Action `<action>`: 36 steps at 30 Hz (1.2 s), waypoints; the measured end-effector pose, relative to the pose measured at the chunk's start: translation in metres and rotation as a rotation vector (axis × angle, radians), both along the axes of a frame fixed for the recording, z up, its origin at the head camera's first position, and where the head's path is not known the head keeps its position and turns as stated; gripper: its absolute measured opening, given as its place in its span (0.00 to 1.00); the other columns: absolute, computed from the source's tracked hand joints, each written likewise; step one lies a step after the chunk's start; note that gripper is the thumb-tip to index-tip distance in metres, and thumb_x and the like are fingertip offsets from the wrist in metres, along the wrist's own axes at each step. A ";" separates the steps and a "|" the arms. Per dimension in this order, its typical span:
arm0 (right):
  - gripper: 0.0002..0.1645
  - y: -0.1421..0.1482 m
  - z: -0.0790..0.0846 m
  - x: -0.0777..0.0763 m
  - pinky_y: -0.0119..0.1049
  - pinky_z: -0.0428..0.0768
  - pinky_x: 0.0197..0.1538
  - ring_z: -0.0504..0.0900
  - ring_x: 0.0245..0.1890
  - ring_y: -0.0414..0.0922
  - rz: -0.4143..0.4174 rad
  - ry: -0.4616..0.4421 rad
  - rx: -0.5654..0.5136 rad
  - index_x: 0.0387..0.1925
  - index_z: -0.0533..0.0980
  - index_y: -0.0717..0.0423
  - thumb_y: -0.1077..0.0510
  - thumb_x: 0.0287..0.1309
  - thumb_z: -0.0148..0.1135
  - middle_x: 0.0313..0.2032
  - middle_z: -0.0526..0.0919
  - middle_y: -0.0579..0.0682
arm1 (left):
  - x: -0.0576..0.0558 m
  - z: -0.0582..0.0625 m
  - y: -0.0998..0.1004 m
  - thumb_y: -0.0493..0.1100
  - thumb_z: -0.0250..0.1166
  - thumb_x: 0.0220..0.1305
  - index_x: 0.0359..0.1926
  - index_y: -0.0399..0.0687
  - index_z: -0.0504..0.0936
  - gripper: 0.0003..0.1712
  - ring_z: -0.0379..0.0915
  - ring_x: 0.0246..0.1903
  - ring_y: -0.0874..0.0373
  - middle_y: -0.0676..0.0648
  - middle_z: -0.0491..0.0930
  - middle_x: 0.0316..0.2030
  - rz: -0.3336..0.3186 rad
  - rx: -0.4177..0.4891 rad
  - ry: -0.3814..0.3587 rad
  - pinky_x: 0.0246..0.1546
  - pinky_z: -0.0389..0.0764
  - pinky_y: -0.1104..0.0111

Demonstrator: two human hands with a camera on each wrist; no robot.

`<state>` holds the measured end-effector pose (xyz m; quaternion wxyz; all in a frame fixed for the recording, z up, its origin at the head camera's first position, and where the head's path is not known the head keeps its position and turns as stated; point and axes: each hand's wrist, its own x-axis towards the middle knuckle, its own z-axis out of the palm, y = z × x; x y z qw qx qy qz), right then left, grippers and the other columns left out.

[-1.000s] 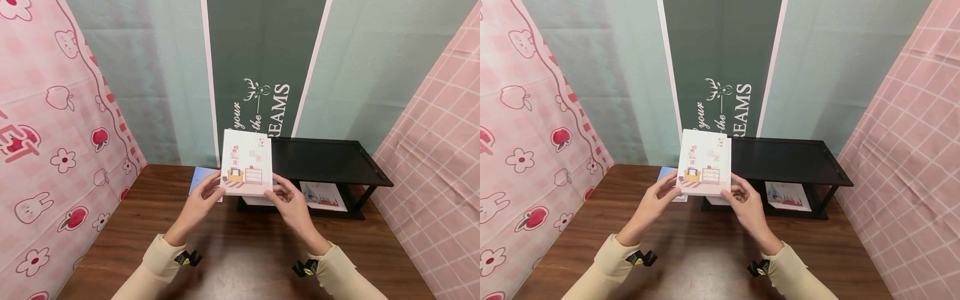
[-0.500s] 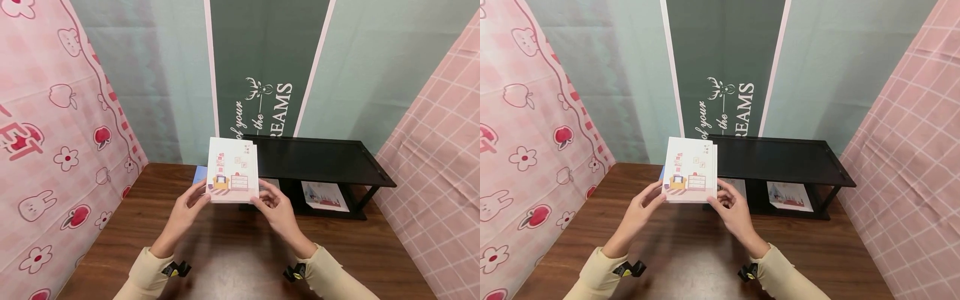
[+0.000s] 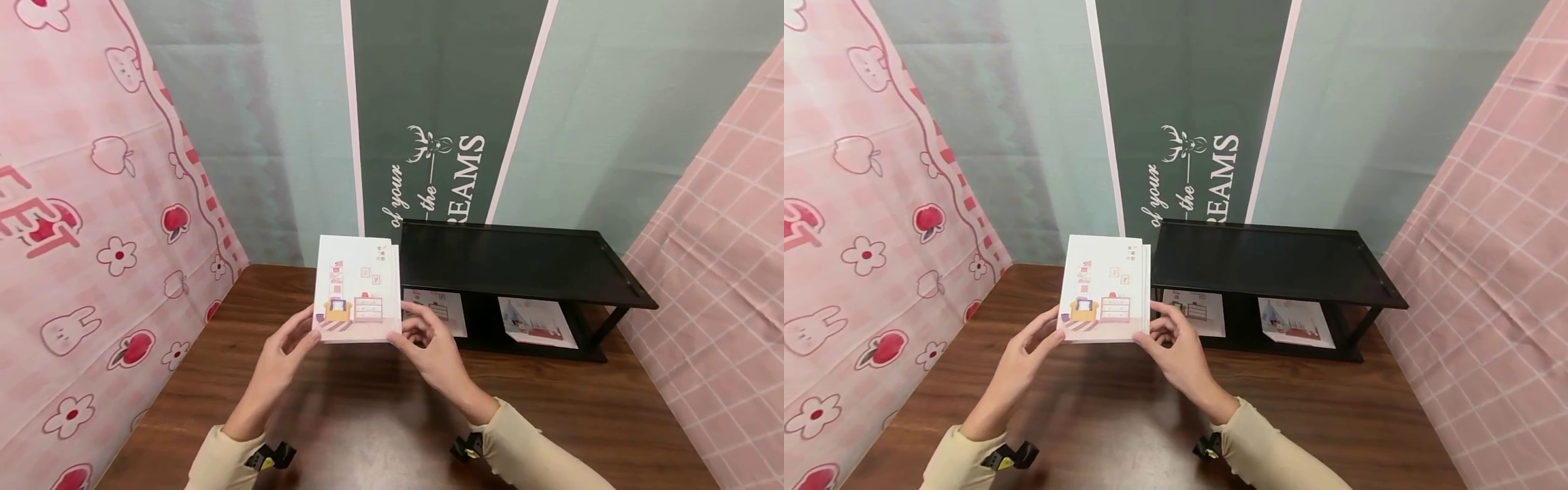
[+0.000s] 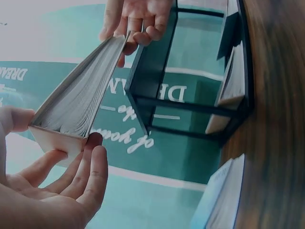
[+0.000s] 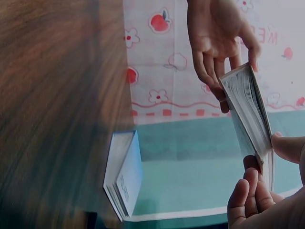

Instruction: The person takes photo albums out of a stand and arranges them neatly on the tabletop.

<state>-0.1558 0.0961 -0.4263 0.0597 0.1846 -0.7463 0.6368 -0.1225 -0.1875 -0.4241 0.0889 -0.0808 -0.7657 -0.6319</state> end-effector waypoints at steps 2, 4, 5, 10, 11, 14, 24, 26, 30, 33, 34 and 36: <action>0.36 -0.005 -0.001 0.001 0.28 0.79 0.43 0.82 0.37 0.43 0.006 -0.019 0.007 0.69 0.74 0.60 0.64 0.62 0.78 0.39 0.89 0.56 | 0.002 -0.002 -0.005 0.37 0.64 0.79 0.77 0.40 0.73 0.29 0.78 0.56 0.68 0.34 0.80 0.65 0.004 -0.011 0.005 0.54 0.80 0.77; 0.36 -0.009 -0.003 0.002 0.28 0.79 0.43 0.82 0.38 0.43 0.014 -0.040 0.013 0.69 0.74 0.60 0.64 0.62 0.78 0.39 0.88 0.56 | 0.004 -0.003 -0.010 0.37 0.63 0.80 0.77 0.39 0.73 0.29 0.78 0.57 0.69 0.34 0.79 0.66 0.005 -0.018 0.006 0.54 0.80 0.78; 0.36 -0.012 -0.004 0.003 0.28 0.79 0.44 0.81 0.38 0.43 0.020 -0.046 0.014 0.69 0.73 0.61 0.64 0.63 0.78 0.39 0.88 0.56 | 0.004 -0.004 -0.012 0.37 0.63 0.80 0.76 0.39 0.73 0.29 0.78 0.57 0.69 0.33 0.79 0.66 0.005 -0.018 0.007 0.55 0.79 0.79; 0.35 -0.023 -0.013 0.003 0.27 0.79 0.43 0.80 0.38 0.43 0.038 -0.082 0.005 0.67 0.72 0.62 0.65 0.63 0.78 0.40 0.87 0.55 | 0.009 -0.009 -0.022 0.37 0.64 0.79 0.76 0.38 0.73 0.28 0.78 0.56 0.70 0.32 0.79 0.66 0.007 -0.021 -0.006 0.55 0.79 0.79; 0.35 -0.025 -0.015 0.003 0.27 0.79 0.43 0.80 0.38 0.42 0.039 -0.092 0.003 0.67 0.72 0.62 0.65 0.62 0.78 0.40 0.87 0.55 | 0.010 -0.010 -0.024 0.38 0.64 0.79 0.76 0.38 0.73 0.28 0.79 0.56 0.69 0.32 0.80 0.65 0.007 -0.028 -0.007 0.54 0.80 0.79; 0.34 -0.032 -0.019 0.003 0.27 0.78 0.42 0.80 0.37 0.42 0.050 -0.113 0.000 0.65 0.72 0.63 0.65 0.62 0.78 0.40 0.87 0.55 | 0.012 -0.014 -0.032 0.38 0.64 0.79 0.76 0.39 0.74 0.28 0.80 0.54 0.67 0.33 0.82 0.62 0.012 -0.057 0.000 0.52 0.80 0.78; 0.32 -0.053 -0.038 0.000 0.27 0.78 0.40 0.79 0.37 0.40 0.070 -0.119 0.017 0.62 0.72 0.66 0.64 0.62 0.78 0.42 0.87 0.58 | 0.013 -0.024 -0.050 0.39 0.64 0.80 0.75 0.36 0.74 0.28 0.80 0.53 0.66 0.32 0.81 0.62 0.019 -0.087 -0.031 0.52 0.80 0.78; 0.31 -0.055 -0.041 0.000 0.27 0.78 0.40 0.79 0.37 0.41 0.071 -0.130 0.021 0.62 0.72 0.66 0.64 0.63 0.78 0.42 0.87 0.59 | 0.013 -0.027 -0.053 0.39 0.64 0.80 0.75 0.36 0.74 0.28 0.80 0.53 0.66 0.32 0.82 0.62 0.026 -0.097 -0.045 0.52 0.80 0.78; 0.31 -0.061 -0.046 0.000 0.27 0.78 0.41 0.80 0.37 0.41 0.068 -0.143 0.042 0.61 0.73 0.66 0.63 0.62 0.79 0.42 0.88 0.58 | 0.015 -0.031 -0.059 0.39 0.64 0.80 0.75 0.35 0.74 0.28 0.80 0.51 0.68 0.31 0.81 0.62 0.035 -0.108 -0.078 0.51 0.81 0.78; 0.31 -0.065 -0.050 0.000 0.27 0.79 0.42 0.81 0.39 0.44 0.057 -0.147 0.065 0.60 0.74 0.66 0.62 0.61 0.80 0.42 0.88 0.57 | 0.016 -0.034 -0.064 0.40 0.64 0.80 0.75 0.35 0.74 0.28 0.79 0.50 0.68 0.32 0.81 0.63 0.042 -0.132 -0.106 0.51 0.81 0.77; 0.30 -0.067 -0.051 0.000 0.27 0.79 0.43 0.81 0.40 0.45 0.053 -0.149 0.076 0.59 0.75 0.65 0.62 0.60 0.80 0.41 0.87 0.56 | 0.017 -0.034 -0.065 0.41 0.64 0.80 0.75 0.36 0.74 0.28 0.79 0.51 0.69 0.32 0.81 0.63 0.045 -0.146 -0.114 0.51 0.81 0.77; 0.30 -0.070 -0.054 0.001 0.28 0.79 0.43 0.82 0.41 0.47 0.046 -0.150 0.090 0.58 0.75 0.65 0.61 0.60 0.80 0.41 0.86 0.55 | 0.018 -0.036 -0.069 0.42 0.64 0.80 0.75 0.37 0.74 0.28 0.78 0.51 0.70 0.33 0.81 0.64 0.052 -0.176 -0.126 0.51 0.80 0.77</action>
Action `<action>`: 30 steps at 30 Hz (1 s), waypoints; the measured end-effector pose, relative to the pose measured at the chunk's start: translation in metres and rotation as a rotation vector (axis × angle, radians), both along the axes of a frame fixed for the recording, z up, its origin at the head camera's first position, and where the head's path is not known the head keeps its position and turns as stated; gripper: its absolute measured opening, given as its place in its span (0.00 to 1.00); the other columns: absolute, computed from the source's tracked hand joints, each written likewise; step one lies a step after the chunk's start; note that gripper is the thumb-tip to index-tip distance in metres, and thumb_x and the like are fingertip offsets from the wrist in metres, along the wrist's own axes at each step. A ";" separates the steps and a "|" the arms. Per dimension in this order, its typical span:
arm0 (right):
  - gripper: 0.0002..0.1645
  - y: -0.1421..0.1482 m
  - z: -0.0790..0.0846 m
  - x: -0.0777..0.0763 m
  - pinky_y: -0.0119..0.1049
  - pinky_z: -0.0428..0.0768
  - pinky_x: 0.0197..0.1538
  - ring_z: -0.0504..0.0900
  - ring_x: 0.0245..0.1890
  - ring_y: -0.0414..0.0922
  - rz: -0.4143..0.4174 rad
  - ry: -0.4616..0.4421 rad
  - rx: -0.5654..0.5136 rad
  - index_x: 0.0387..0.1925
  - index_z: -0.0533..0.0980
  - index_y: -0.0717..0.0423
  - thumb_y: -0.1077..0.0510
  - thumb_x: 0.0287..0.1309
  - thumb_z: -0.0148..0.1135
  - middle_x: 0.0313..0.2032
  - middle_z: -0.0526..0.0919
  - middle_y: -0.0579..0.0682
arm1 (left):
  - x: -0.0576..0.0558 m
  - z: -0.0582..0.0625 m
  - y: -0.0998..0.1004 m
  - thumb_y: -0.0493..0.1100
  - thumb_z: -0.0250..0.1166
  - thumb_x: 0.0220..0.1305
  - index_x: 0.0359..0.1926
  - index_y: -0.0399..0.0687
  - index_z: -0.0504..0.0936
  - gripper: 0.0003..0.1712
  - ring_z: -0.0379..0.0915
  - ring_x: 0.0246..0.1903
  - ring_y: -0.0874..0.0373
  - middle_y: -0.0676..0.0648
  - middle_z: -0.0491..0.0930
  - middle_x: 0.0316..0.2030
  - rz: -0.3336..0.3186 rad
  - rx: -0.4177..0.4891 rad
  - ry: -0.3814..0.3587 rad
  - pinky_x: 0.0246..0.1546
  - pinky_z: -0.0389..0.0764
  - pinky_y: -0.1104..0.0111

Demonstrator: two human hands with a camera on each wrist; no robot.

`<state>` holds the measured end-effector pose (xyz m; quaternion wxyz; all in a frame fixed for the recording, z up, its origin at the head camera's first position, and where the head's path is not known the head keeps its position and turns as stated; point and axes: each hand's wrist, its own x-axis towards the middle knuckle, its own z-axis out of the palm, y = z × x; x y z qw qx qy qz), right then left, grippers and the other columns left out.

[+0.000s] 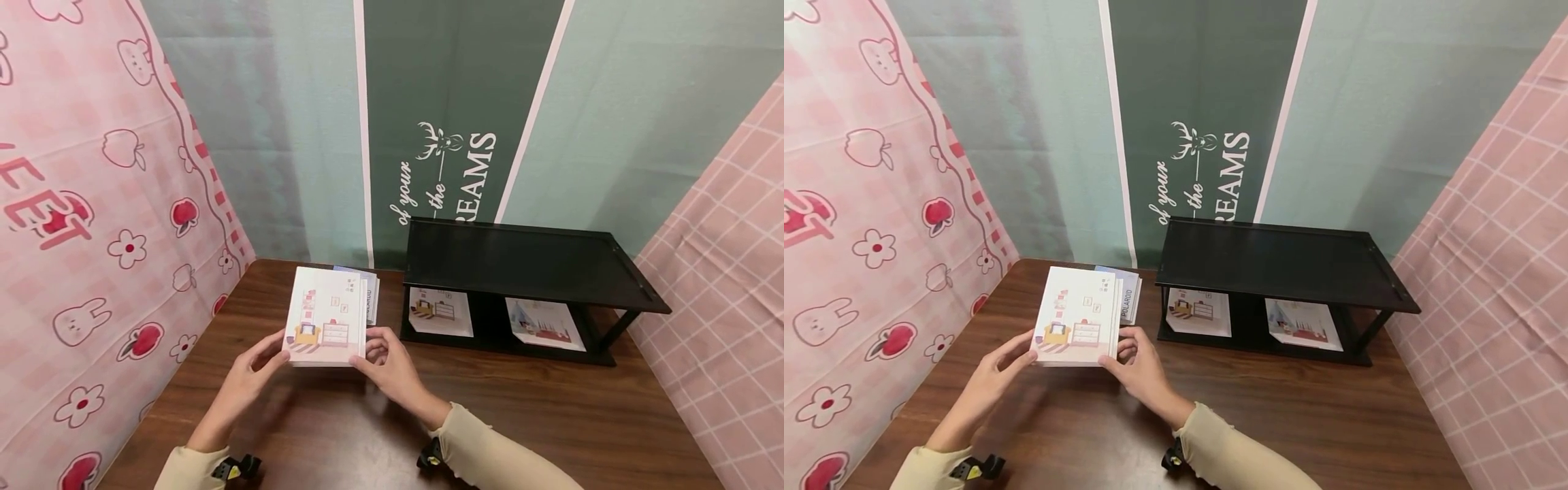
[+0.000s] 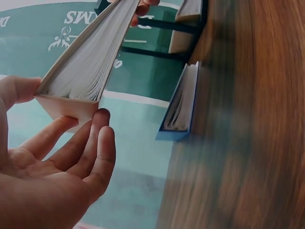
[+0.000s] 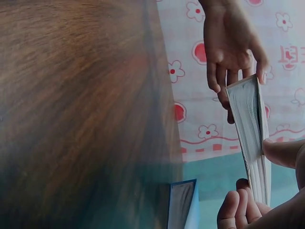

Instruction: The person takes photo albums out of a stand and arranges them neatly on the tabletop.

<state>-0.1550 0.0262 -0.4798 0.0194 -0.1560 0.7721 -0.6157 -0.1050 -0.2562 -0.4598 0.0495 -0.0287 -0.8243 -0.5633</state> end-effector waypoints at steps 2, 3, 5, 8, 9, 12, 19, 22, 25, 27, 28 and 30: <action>0.29 -0.003 -0.002 0.001 0.30 0.80 0.44 0.82 0.42 0.49 -0.005 0.002 0.014 0.58 0.76 0.64 0.61 0.59 0.81 0.42 0.85 0.55 | 0.000 -0.001 -0.004 0.42 0.64 0.81 0.75 0.37 0.74 0.28 0.78 0.51 0.70 0.33 0.81 0.64 0.001 -0.021 -0.002 0.51 0.80 0.76; 0.29 -0.004 -0.002 0.002 0.31 0.81 0.44 0.82 0.42 0.50 -0.003 0.006 0.018 0.57 0.77 0.65 0.61 0.59 0.81 0.41 0.85 0.55 | 0.001 -0.002 -0.005 0.42 0.64 0.81 0.75 0.37 0.74 0.28 0.78 0.51 0.70 0.33 0.81 0.64 -0.002 -0.025 0.000 0.51 0.81 0.76; 0.29 -0.006 -0.004 0.003 0.33 0.82 0.44 0.82 0.42 0.50 -0.001 0.008 0.027 0.57 0.77 0.65 0.60 0.58 0.81 0.41 0.84 0.56 | 0.001 -0.004 -0.009 0.41 0.63 0.81 0.75 0.35 0.74 0.28 0.79 0.50 0.70 0.32 0.81 0.63 -0.013 -0.023 0.005 0.50 0.81 0.76; 0.28 -0.009 -0.006 0.006 0.34 0.82 0.46 0.82 0.42 0.51 0.003 -0.002 0.044 0.55 0.77 0.65 0.61 0.57 0.81 0.41 0.84 0.57 | 0.002 -0.008 -0.013 0.39 0.63 0.81 0.74 0.32 0.73 0.27 0.80 0.50 0.69 0.31 0.81 0.63 -0.041 -0.007 0.009 0.50 0.82 0.75; 0.28 -0.010 -0.006 0.007 0.33 0.81 0.45 0.82 0.42 0.51 0.005 -0.007 0.049 0.54 0.77 0.66 0.62 0.57 0.81 0.40 0.84 0.57 | 0.003 -0.009 -0.015 0.39 0.63 0.81 0.74 0.32 0.73 0.27 0.79 0.51 0.70 0.31 0.81 0.63 -0.048 -0.009 0.009 0.50 0.82 0.76; 0.27 -0.013 -0.008 0.010 0.31 0.79 0.44 0.81 0.41 0.50 0.010 -0.031 0.065 0.53 0.76 0.67 0.63 0.56 0.81 0.40 0.84 0.58 | 0.005 -0.012 -0.018 0.40 0.63 0.81 0.74 0.33 0.74 0.27 0.78 0.52 0.71 0.31 0.80 0.65 -0.059 -0.024 0.004 0.51 0.80 0.77; 0.26 -0.019 -0.010 0.013 0.27 0.77 0.43 0.81 0.40 0.49 0.040 -0.063 0.071 0.51 0.76 0.67 0.65 0.56 0.82 0.39 0.83 0.57 | 0.008 -0.019 -0.028 0.44 0.64 0.81 0.74 0.35 0.74 0.29 0.78 0.52 0.72 0.33 0.80 0.66 -0.027 -0.064 -0.067 0.52 0.78 0.79; 0.26 -0.020 -0.012 0.014 0.28 0.78 0.43 0.81 0.40 0.49 0.051 -0.074 0.081 0.51 0.75 0.67 0.65 0.56 0.82 0.39 0.83 0.56 | 0.009 -0.021 -0.032 0.45 0.64 0.81 0.74 0.34 0.74 0.30 0.79 0.50 0.71 0.33 0.80 0.66 -0.028 -0.092 -0.097 0.51 0.78 0.77; 0.27 -0.022 -0.014 0.016 0.28 0.78 0.43 0.81 0.39 0.48 0.060 -0.086 0.112 0.51 0.74 0.67 0.64 0.56 0.82 0.38 0.82 0.55 | 0.010 -0.024 -0.036 0.46 0.65 0.80 0.74 0.36 0.75 0.30 0.78 0.51 0.69 0.35 0.80 0.66 -0.027 -0.138 -0.112 0.51 0.77 0.76; 0.28 -0.023 -0.016 0.017 0.29 0.78 0.43 0.81 0.39 0.47 0.069 -0.095 0.133 0.51 0.74 0.68 0.63 0.56 0.82 0.38 0.82 0.53 | 0.011 -0.024 -0.039 0.47 0.65 0.80 0.74 0.38 0.75 0.30 0.77 0.54 0.68 0.36 0.80 0.66 -0.025 -0.172 -0.124 0.53 0.77 0.76; 0.28 -0.024 -0.016 0.018 0.29 0.79 0.43 0.81 0.39 0.46 0.075 -0.098 0.145 0.51 0.74 0.67 0.63 0.56 0.82 0.38 0.82 0.52 | 0.011 -0.025 -0.041 0.48 0.65 0.80 0.75 0.39 0.75 0.30 0.76 0.56 0.68 0.37 0.80 0.67 -0.025 -0.186 -0.136 0.54 0.76 0.76; 0.28 -0.025 -0.018 0.020 0.29 0.79 0.43 0.80 0.38 0.44 0.085 -0.100 0.154 0.50 0.74 0.66 0.62 0.56 0.82 0.38 0.82 0.51 | 0.013 -0.025 -0.043 0.50 0.64 0.80 0.76 0.40 0.74 0.31 0.76 0.57 0.65 0.37 0.79 0.68 -0.031 -0.187 -0.170 0.55 0.76 0.75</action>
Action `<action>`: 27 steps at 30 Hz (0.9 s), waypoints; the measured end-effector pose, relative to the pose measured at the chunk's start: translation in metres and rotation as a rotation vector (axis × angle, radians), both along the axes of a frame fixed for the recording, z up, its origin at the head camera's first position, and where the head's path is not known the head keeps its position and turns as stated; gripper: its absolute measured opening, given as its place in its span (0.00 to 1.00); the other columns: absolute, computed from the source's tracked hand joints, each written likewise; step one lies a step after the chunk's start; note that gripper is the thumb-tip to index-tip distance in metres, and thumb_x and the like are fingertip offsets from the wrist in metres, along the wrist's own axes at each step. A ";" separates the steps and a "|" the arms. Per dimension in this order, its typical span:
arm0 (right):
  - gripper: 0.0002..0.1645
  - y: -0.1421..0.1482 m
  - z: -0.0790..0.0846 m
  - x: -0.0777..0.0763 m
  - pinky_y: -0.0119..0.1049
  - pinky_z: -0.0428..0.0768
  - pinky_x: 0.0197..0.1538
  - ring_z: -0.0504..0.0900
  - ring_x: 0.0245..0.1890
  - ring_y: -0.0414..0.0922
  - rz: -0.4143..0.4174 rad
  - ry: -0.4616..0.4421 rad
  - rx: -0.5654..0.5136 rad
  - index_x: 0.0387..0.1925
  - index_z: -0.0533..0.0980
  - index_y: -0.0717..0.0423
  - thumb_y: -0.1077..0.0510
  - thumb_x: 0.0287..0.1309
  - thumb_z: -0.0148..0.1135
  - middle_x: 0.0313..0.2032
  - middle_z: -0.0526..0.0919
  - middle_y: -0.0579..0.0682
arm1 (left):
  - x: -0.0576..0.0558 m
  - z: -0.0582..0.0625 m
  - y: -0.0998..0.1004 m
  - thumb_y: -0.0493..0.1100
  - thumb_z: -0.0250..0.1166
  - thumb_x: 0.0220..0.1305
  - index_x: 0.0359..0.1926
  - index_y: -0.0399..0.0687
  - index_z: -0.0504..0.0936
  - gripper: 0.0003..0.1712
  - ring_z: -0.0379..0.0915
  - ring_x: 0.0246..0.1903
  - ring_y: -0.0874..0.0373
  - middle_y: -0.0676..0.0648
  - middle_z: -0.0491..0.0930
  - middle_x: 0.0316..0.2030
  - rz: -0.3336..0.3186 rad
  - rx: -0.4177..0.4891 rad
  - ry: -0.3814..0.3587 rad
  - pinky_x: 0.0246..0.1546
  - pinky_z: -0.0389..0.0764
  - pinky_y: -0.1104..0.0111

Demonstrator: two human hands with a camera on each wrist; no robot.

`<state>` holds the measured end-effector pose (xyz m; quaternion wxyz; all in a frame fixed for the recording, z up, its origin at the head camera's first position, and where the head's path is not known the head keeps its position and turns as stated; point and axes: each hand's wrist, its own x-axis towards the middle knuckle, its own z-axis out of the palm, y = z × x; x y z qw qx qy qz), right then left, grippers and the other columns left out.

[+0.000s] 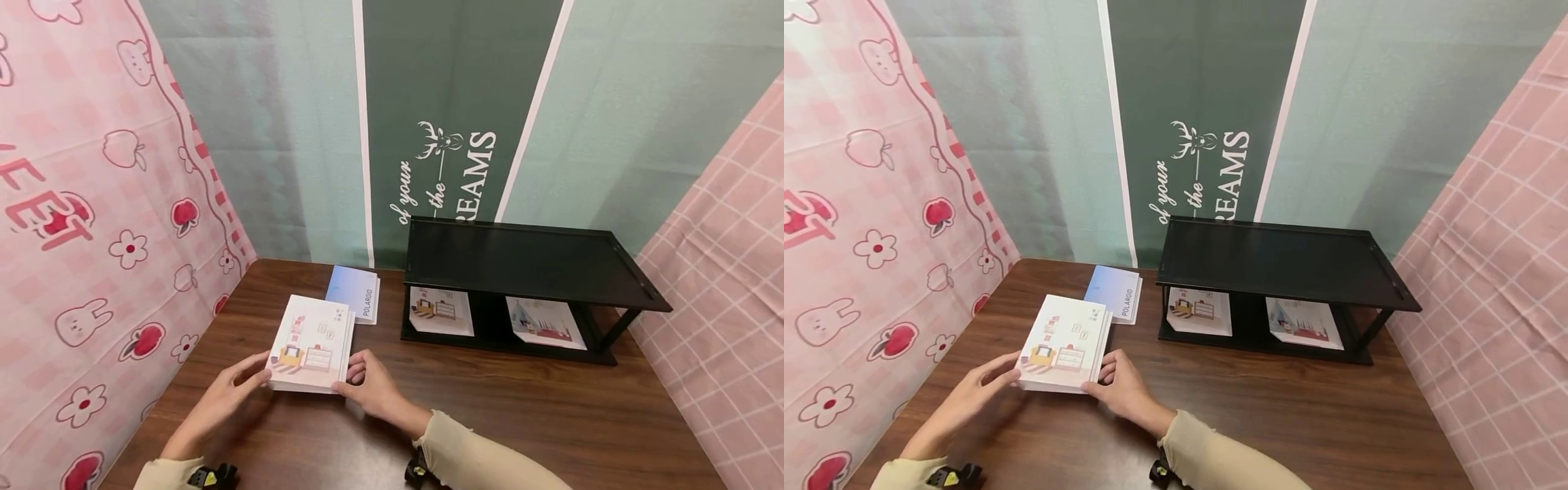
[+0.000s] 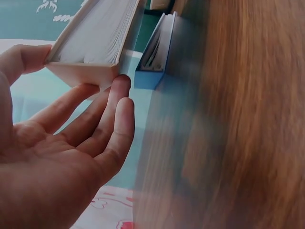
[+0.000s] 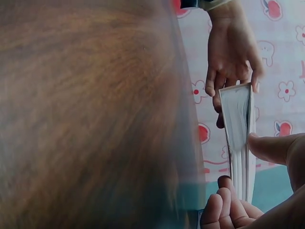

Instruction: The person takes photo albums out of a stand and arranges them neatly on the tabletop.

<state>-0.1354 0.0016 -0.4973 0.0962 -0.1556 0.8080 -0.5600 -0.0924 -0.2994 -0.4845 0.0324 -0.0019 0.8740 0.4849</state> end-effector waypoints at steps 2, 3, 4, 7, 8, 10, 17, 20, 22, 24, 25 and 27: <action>0.27 -0.002 -0.001 0.001 0.29 0.79 0.43 0.80 0.37 0.41 0.010 0.001 0.004 0.50 0.74 0.65 0.62 0.56 0.82 0.37 0.83 0.50 | 0.001 -0.001 -0.003 0.51 0.64 0.81 0.77 0.40 0.73 0.32 0.77 0.57 0.63 0.37 0.78 0.69 -0.001 0.011 -0.034 0.55 0.76 0.75; 0.27 -0.003 -0.002 0.002 0.29 0.79 0.43 0.79 0.37 0.40 0.012 0.003 0.005 0.49 0.74 0.65 0.62 0.55 0.82 0.37 0.83 0.50 | 0.002 -0.001 -0.004 0.51 0.64 0.81 0.77 0.40 0.73 0.32 0.77 0.57 0.62 0.37 0.78 0.69 -0.001 0.018 -0.050 0.54 0.76 0.75; 0.27 -0.004 -0.003 0.002 0.29 0.79 0.43 0.79 0.37 0.39 0.016 0.004 0.006 0.49 0.74 0.65 0.62 0.56 0.82 0.37 0.83 0.50 | 0.002 -0.002 -0.005 0.51 0.64 0.81 0.77 0.40 0.72 0.33 0.78 0.55 0.62 0.37 0.78 0.69 -0.002 0.027 -0.062 0.54 0.76 0.75; 0.27 -0.006 -0.005 0.004 0.29 0.79 0.42 0.79 0.36 0.39 0.016 0.000 0.002 0.49 0.74 0.65 0.62 0.55 0.82 0.36 0.82 0.50 | 0.002 -0.004 -0.008 0.50 0.64 0.81 0.77 0.38 0.72 0.33 0.79 0.53 0.64 0.36 0.79 0.68 -0.007 0.037 -0.066 0.53 0.77 0.75; 0.26 -0.007 -0.005 0.004 0.29 0.79 0.42 0.79 0.36 0.39 0.014 -0.004 0.003 0.49 0.74 0.64 0.63 0.56 0.82 0.36 0.82 0.50 | 0.001 -0.004 -0.009 0.49 0.64 0.81 0.77 0.38 0.72 0.33 0.79 0.52 0.64 0.36 0.79 0.68 -0.011 0.041 -0.067 0.53 0.77 0.75; 0.26 -0.008 -0.006 0.005 0.28 0.79 0.42 0.78 0.36 0.39 0.009 -0.009 0.006 0.48 0.74 0.64 0.63 0.56 0.82 0.36 0.82 0.49 | 0.001 -0.005 -0.011 0.49 0.64 0.81 0.77 0.37 0.72 0.33 0.80 0.51 0.64 0.36 0.79 0.67 -0.018 0.046 -0.070 0.52 0.77 0.75; 0.26 -0.013 -0.009 0.009 0.27 0.78 0.39 0.77 0.34 0.38 0.008 -0.040 -0.038 0.48 0.73 0.65 0.65 0.55 0.81 0.35 0.82 0.50 | 0.003 -0.008 -0.016 0.50 0.63 0.81 0.78 0.36 0.70 0.34 0.81 0.51 0.61 0.36 0.78 0.68 -0.041 0.062 -0.109 0.54 0.75 0.76; 0.25 -0.014 -0.011 0.010 0.26 0.77 0.39 0.76 0.33 0.36 0.017 -0.049 -0.045 0.48 0.73 0.66 0.65 0.56 0.81 0.35 0.82 0.52 | 0.003 -0.010 -0.017 0.49 0.62 0.82 0.78 0.35 0.70 0.33 0.81 0.51 0.62 0.36 0.78 0.68 -0.046 0.071 -0.121 0.54 0.75 0.77; 0.25 -0.014 -0.012 0.010 0.26 0.77 0.39 0.76 0.33 0.35 0.021 -0.047 -0.038 0.48 0.73 0.66 0.65 0.56 0.81 0.35 0.82 0.52 | 0.004 -0.011 -0.018 0.48 0.62 0.82 0.77 0.35 0.70 0.33 0.81 0.51 0.62 0.35 0.78 0.68 -0.047 0.075 -0.126 0.54 0.75 0.77; 0.25 -0.015 -0.013 0.010 0.27 0.77 0.39 0.76 0.33 0.35 0.021 -0.050 -0.023 0.47 0.73 0.65 0.64 0.56 0.81 0.35 0.82 0.51 | 0.004 -0.012 -0.019 0.48 0.62 0.82 0.77 0.35 0.70 0.33 0.82 0.51 0.62 0.34 0.77 0.68 -0.048 0.078 -0.131 0.54 0.75 0.77; 0.25 -0.015 -0.014 0.010 0.27 0.78 0.38 0.76 0.32 0.35 0.020 -0.049 -0.014 0.47 0.73 0.65 0.63 0.56 0.81 0.35 0.82 0.51 | 0.004 -0.013 -0.019 0.48 0.62 0.82 0.77 0.34 0.70 0.33 0.82 0.51 0.62 0.34 0.77 0.68 -0.049 0.078 -0.133 0.54 0.75 0.77; 0.25 -0.016 -0.014 0.010 0.27 0.77 0.38 0.76 0.32 0.35 0.018 -0.052 0.000 0.47 0.73 0.64 0.63 0.56 0.81 0.35 0.81 0.49 | 0.004 -0.014 -0.020 0.48 0.62 0.81 0.77 0.34 0.70 0.33 0.82 0.50 0.63 0.34 0.77 0.68 -0.047 0.076 -0.133 0.53 0.76 0.77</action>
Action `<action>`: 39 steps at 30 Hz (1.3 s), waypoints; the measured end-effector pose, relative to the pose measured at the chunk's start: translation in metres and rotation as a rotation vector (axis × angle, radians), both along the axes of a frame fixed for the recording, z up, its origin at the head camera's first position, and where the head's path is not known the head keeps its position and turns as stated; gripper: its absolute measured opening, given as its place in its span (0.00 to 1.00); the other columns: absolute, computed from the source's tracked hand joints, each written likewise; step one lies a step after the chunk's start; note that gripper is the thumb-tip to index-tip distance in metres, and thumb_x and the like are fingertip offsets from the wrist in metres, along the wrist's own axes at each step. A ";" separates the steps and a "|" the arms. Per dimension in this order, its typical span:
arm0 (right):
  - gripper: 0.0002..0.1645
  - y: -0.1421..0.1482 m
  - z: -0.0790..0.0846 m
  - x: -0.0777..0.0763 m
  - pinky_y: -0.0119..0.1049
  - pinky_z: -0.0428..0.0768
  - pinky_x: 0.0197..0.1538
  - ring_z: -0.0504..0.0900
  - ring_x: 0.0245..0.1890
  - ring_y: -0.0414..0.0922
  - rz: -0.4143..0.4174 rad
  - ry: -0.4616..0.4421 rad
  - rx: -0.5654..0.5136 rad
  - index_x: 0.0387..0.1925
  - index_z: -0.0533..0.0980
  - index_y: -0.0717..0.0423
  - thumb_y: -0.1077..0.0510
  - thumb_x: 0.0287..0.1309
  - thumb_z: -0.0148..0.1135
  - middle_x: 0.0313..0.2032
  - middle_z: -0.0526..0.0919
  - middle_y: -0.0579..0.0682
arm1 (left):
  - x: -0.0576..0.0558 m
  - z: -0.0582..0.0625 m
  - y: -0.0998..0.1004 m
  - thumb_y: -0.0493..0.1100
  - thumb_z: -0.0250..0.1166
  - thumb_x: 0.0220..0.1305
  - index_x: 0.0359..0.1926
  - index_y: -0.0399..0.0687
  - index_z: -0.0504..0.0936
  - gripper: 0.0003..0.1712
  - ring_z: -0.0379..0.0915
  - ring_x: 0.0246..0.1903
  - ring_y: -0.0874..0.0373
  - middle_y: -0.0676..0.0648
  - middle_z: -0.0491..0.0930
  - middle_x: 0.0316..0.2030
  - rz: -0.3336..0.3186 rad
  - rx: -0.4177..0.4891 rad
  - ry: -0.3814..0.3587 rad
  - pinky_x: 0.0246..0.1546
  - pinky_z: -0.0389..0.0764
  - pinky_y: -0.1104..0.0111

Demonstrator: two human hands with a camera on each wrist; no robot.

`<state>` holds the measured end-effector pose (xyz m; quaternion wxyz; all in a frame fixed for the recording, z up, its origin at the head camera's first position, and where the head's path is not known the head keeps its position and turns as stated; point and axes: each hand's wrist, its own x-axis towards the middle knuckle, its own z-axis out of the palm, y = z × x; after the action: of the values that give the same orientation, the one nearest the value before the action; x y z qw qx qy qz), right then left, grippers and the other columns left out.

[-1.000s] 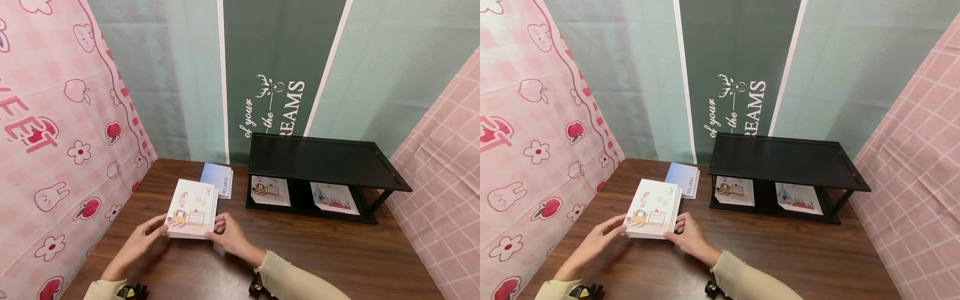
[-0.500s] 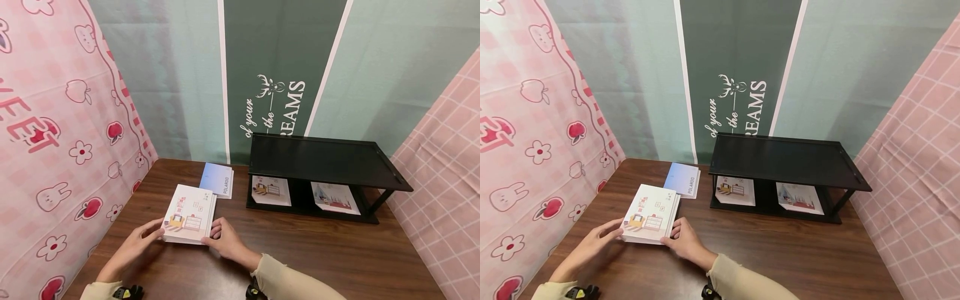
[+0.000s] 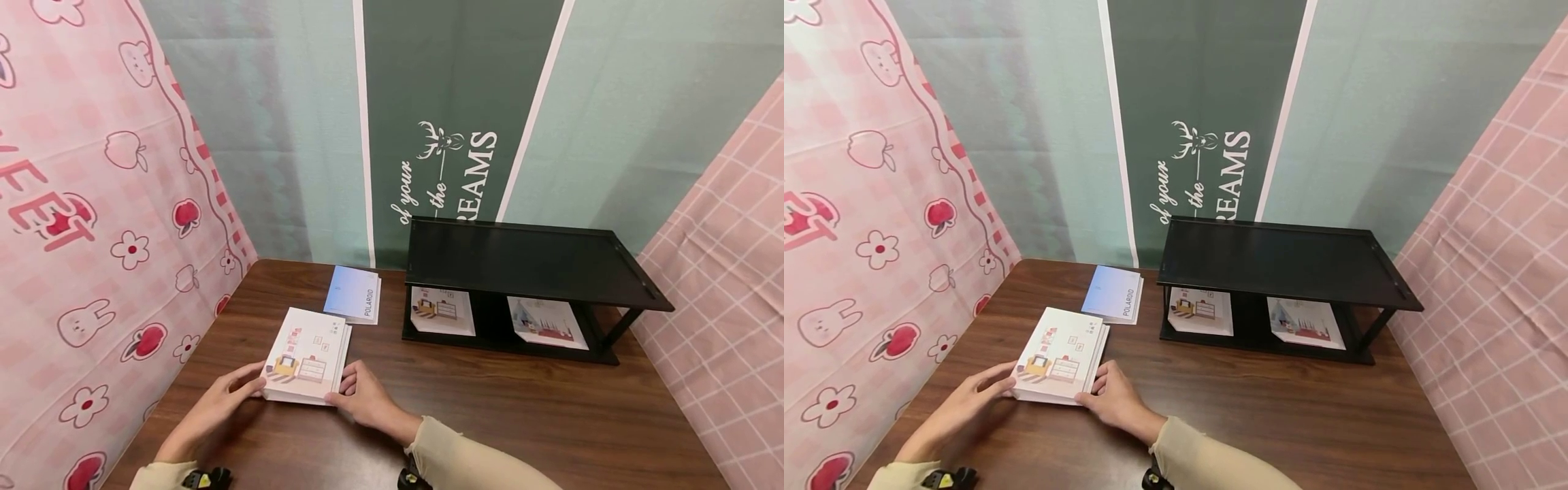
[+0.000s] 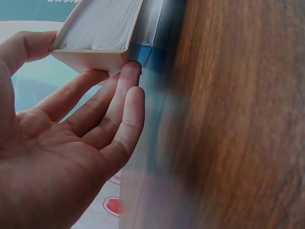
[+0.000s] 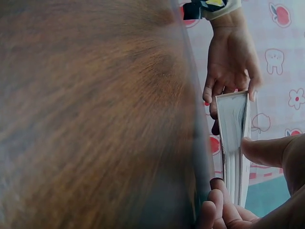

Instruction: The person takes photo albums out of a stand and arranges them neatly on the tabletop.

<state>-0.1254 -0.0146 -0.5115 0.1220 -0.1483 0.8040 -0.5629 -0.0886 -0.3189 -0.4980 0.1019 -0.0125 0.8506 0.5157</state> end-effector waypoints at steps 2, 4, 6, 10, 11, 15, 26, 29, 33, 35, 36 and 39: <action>0.25 -0.001 0.000 0.000 0.27 0.77 0.38 0.76 0.32 0.35 -0.002 -0.003 0.012 0.47 0.73 0.64 0.63 0.57 0.81 0.34 0.81 0.48 | 0.000 -0.001 -0.001 0.48 0.62 0.82 0.77 0.33 0.70 0.33 0.82 0.49 0.62 0.33 0.78 0.68 0.001 0.009 -0.001 0.53 0.76 0.77; 0.25 -0.002 -0.001 0.000 0.27 0.77 0.38 0.76 0.32 0.35 -0.004 -0.004 0.017 0.47 0.73 0.64 0.63 0.56 0.81 0.34 0.81 0.49 | 0.000 -0.001 -0.001 0.47 0.62 0.82 0.77 0.32 0.69 0.33 0.83 0.48 0.62 0.33 0.78 0.67 0.003 0.018 -0.002 0.52 0.77 0.77; 0.25 -0.004 0.000 0.000 0.27 0.77 0.38 0.76 0.32 0.35 -0.008 -0.004 0.018 0.47 0.73 0.64 0.63 0.56 0.81 0.34 0.81 0.49 | 0.000 -0.002 -0.002 0.47 0.62 0.82 0.77 0.32 0.69 0.33 0.84 0.48 0.62 0.33 0.78 0.66 0.004 0.029 -0.005 0.52 0.77 0.77; 0.25 -0.006 0.001 0.000 0.27 0.77 0.37 0.75 0.31 0.35 -0.012 -0.011 0.002 0.46 0.74 0.65 0.63 0.56 0.81 0.33 0.82 0.51 | -0.001 -0.001 -0.004 0.47 0.62 0.82 0.78 0.31 0.67 0.34 0.84 0.48 0.60 0.32 0.78 0.67 0.002 0.033 -0.010 0.53 0.77 0.77; 0.24 -0.006 0.001 0.000 0.27 0.77 0.37 0.75 0.31 0.35 -0.012 -0.010 -0.005 0.46 0.74 0.65 0.63 0.56 0.81 0.33 0.82 0.51 | -0.001 -0.001 -0.005 0.47 0.62 0.82 0.78 0.31 0.67 0.34 0.84 0.48 0.60 0.31 0.77 0.67 0.005 0.031 -0.009 0.53 0.77 0.77; 0.24 -0.009 0.002 -0.001 0.28 0.77 0.36 0.75 0.31 0.35 -0.012 -0.020 -0.011 0.45 0.73 0.65 0.63 0.56 0.81 0.32 0.81 0.51 | -0.001 -0.002 -0.006 0.47 0.61 0.82 0.78 0.30 0.67 0.35 0.85 0.49 0.60 0.30 0.76 0.68 0.012 0.036 -0.018 0.53 0.77 0.78; 0.23 -0.013 0.006 -0.001 0.29 0.76 0.36 0.75 0.30 0.36 -0.009 -0.020 0.002 0.44 0.73 0.64 0.64 0.56 0.81 0.32 0.82 0.53 | -0.002 -0.005 -0.009 0.47 0.61 0.82 0.77 0.27 0.65 0.35 0.84 0.49 0.61 0.27 0.74 0.69 0.022 0.060 -0.026 0.53 0.79 0.77; 0.23 -0.013 0.005 -0.001 0.29 0.76 0.36 0.75 0.30 0.36 -0.009 -0.019 0.007 0.44 0.73 0.64 0.63 0.56 0.81 0.32 0.82 0.54 | -0.001 -0.004 -0.009 0.47 0.61 0.83 0.77 0.26 0.65 0.35 0.84 0.49 0.62 0.27 0.73 0.69 0.020 0.062 -0.025 0.53 0.80 0.77; 0.23 -0.014 0.002 -0.001 0.29 0.75 0.35 0.75 0.29 0.36 -0.004 -0.019 0.031 0.43 0.73 0.63 0.62 0.56 0.81 0.31 0.82 0.50 | -0.001 -0.003 -0.009 0.47 0.61 0.82 0.77 0.26 0.66 0.35 0.83 0.50 0.63 0.27 0.74 0.69 0.025 0.049 -0.030 0.52 0.80 0.77; 0.24 -0.015 0.001 -0.002 0.29 0.75 0.34 0.75 0.28 0.36 -0.002 -0.021 0.042 0.43 0.73 0.63 0.62 0.56 0.81 0.30 0.81 0.49 | -0.001 -0.003 -0.009 0.47 0.61 0.82 0.77 0.26 0.66 0.36 0.83 0.50 0.62 0.27 0.74 0.69 0.027 0.044 -0.035 0.52 0.80 0.77; 0.24 -0.015 0.001 -0.002 0.29 0.75 0.34 0.75 0.28 0.36 -0.003 -0.022 0.048 0.44 0.73 0.63 0.61 0.56 0.81 0.30 0.81 0.48 | -0.001 -0.003 -0.009 0.48 0.61 0.82 0.77 0.26 0.66 0.36 0.83 0.50 0.62 0.27 0.73 0.69 0.028 0.043 -0.039 0.52 0.80 0.76; 0.24 -0.015 0.000 -0.002 0.29 0.75 0.34 0.75 0.28 0.36 -0.003 -0.025 0.059 0.44 0.73 0.63 0.61 0.56 0.81 0.30 0.81 0.48 | -0.002 -0.004 -0.009 0.48 0.60 0.83 0.77 0.26 0.66 0.35 0.84 0.50 0.61 0.27 0.74 0.69 0.026 0.027 -0.035 0.52 0.80 0.76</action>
<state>-0.1276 -0.0292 -0.5114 0.1353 -0.1362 0.8188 -0.5410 -0.0910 -0.3279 -0.5018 0.1102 -0.0312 0.8413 0.5283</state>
